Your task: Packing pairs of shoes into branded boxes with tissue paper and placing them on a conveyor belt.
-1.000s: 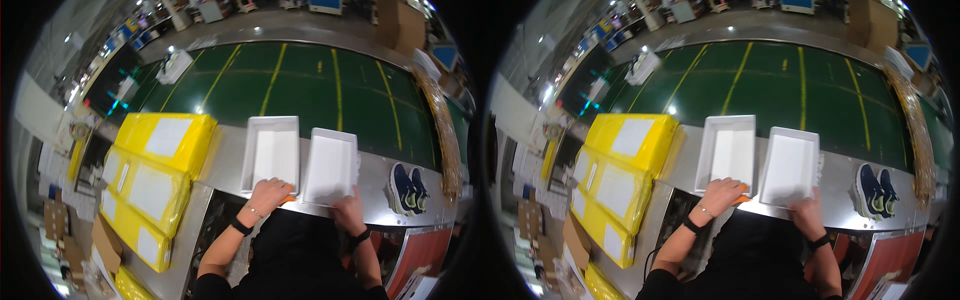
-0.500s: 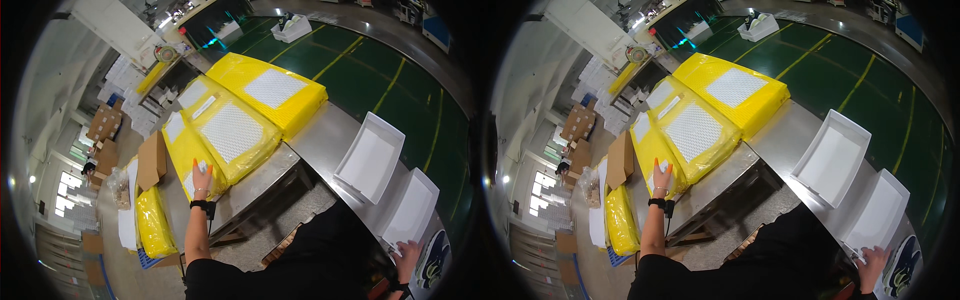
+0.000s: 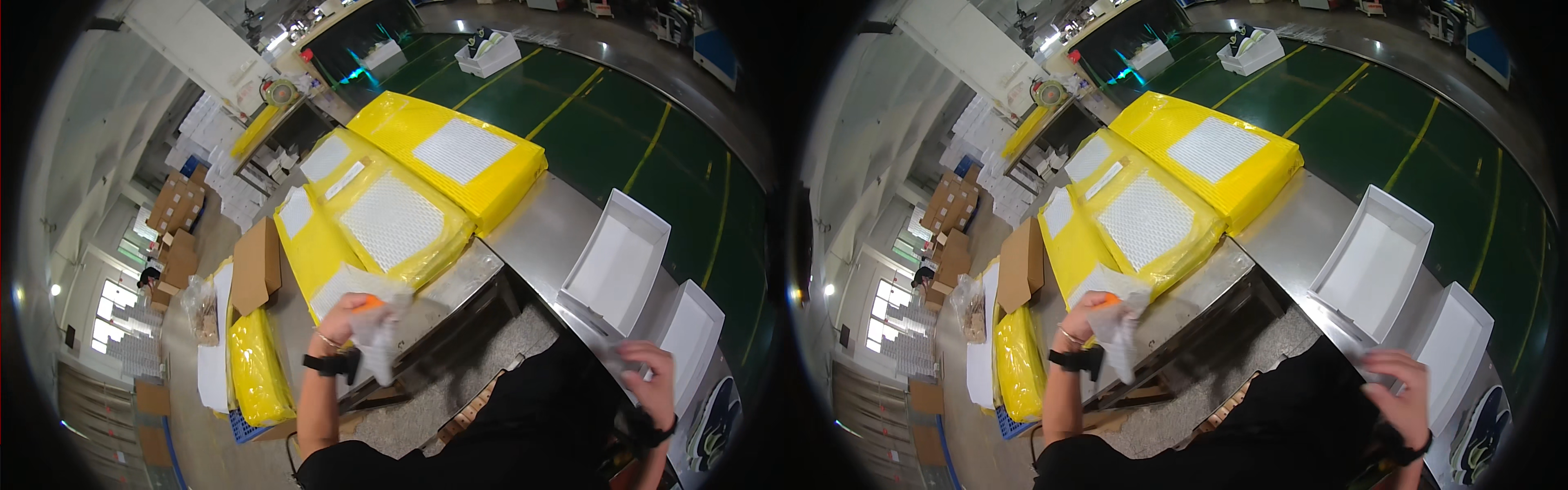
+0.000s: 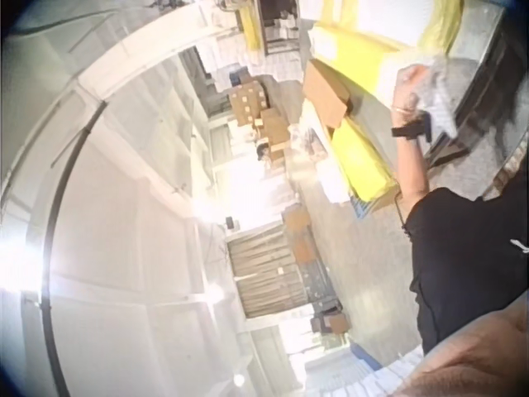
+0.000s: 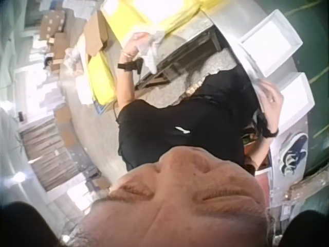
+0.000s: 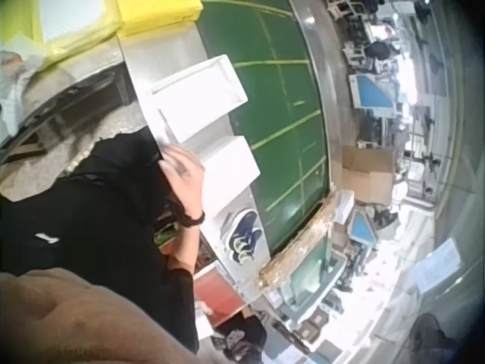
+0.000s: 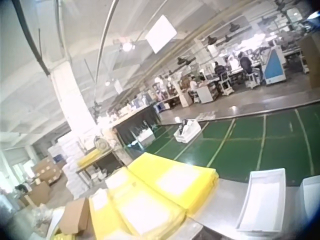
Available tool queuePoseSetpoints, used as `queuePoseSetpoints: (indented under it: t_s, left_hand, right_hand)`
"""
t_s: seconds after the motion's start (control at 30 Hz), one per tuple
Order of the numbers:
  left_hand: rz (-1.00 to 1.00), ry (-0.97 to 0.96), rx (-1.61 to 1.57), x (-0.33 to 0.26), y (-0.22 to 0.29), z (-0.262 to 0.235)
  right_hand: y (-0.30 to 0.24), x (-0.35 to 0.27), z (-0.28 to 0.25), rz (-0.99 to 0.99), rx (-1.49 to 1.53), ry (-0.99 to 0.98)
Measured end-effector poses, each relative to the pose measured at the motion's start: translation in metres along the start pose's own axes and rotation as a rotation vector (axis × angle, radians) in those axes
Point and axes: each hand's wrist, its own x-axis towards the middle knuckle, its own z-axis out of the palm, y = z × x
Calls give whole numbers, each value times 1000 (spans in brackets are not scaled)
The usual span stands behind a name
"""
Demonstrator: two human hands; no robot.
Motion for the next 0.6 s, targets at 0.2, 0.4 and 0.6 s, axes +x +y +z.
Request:
queuePoseSetpoints:
  t_s: [0.2,0.4,0.6]
  left_hand:
    - [98,-109,-81,19,26,166]
    - [348,-19,28,33,22,163]
    - [359,1119,806,35,-96,-44]
  right_hand:
    - [-11,69,136,81,518,-342]
    - [38,105,181,293,690,-85]
    - [32,90,149,185,612,38]
